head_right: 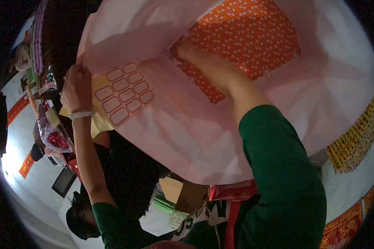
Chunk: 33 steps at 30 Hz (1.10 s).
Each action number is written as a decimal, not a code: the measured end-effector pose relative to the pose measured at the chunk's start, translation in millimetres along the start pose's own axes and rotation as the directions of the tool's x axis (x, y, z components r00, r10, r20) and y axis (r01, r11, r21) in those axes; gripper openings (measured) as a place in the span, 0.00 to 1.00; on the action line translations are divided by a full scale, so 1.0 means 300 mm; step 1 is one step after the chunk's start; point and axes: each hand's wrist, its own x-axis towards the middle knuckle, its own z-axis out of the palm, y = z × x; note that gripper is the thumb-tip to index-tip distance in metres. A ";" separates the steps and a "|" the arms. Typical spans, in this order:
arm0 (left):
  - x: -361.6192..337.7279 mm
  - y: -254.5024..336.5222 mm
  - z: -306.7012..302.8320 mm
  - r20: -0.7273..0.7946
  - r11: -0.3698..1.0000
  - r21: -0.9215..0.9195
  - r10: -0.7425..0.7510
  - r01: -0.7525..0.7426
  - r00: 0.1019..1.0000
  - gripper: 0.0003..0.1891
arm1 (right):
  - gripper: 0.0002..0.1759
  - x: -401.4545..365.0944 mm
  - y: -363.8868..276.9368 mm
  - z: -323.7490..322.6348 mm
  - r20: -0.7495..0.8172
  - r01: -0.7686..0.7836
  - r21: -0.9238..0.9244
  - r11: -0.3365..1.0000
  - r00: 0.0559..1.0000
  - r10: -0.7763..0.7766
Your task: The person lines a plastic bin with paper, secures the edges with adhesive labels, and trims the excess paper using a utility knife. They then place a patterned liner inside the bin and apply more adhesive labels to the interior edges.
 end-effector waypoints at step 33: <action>-0.030 -0.003 -0.004 -0.161 0.977 -0.209 -0.068 0.033 0.985 0.08 | 0.16 0.214 0.078 0.111 -0.269 0.130 -0.201 0.971 0.946 -0.182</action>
